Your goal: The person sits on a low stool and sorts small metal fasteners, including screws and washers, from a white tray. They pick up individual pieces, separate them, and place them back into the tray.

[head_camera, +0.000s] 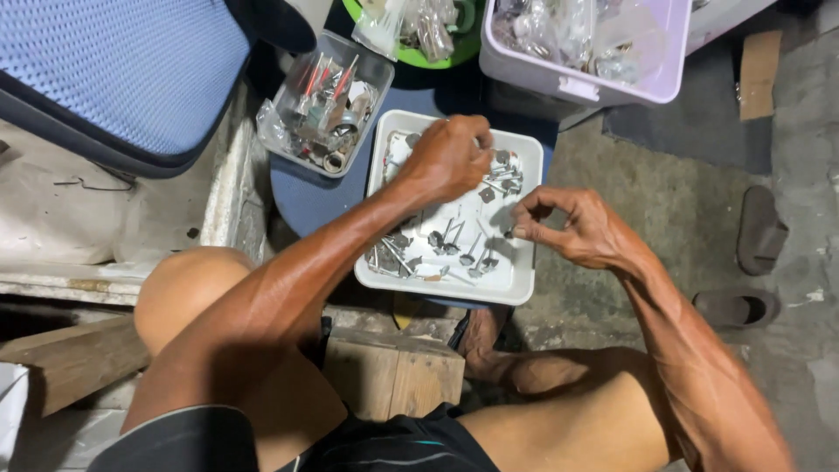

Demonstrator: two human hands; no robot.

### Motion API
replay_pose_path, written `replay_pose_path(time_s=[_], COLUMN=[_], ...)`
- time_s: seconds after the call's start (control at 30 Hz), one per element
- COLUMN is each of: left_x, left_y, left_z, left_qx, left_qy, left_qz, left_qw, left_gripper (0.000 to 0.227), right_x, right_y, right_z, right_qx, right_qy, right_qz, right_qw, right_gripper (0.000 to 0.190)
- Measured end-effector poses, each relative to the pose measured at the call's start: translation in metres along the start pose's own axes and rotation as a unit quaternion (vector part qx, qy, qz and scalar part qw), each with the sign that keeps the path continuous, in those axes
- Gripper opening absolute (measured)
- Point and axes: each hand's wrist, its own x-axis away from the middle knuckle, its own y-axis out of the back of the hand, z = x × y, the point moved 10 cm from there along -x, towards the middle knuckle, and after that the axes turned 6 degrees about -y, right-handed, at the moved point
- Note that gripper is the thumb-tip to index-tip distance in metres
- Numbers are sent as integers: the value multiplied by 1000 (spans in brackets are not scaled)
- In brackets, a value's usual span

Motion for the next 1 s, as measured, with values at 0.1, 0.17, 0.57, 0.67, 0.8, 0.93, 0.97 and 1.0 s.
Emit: replay_pose_path(time_s=[0.1,0.17,0.57,0.67,0.8,0.93,0.97,1.0], left_x=[-16,-17,-21,-21,-12,7,11,15], left_y=[12,4,-96,-94,-67,-30,-27,-25], left_z=[12,7,25,28,30,8,6,3], left_qx=[-23,-38,-234,-239,-72,38,91,143], left_qy=[-58,-93,-166,-150,5,-58,-39,-19], left_qz=[-33,-17,14,0,40,-40,-30,-20], left_qw=[997,995,958,959,997,997,995,989], left_gripper=[15,16,39,42,42,28,24,22], right_x=[-2,-15,-22,-4,13,14,16,18], right_y=[8,-1,-3,13,19,6,6,7], right_z=[2,-11,-7,6,8,14,21,28], right_qx=[143,189,224,92,-50,-92,-81,-70], right_qy=[123,149,112,35,-21,6,13,21], right_qz=[-97,-103,-56,-49,-58,-25,-24,-23], right_qw=[977,965,966,994,997,995,996,997], right_gripper=[28,25,11,5,17,11,10,9])
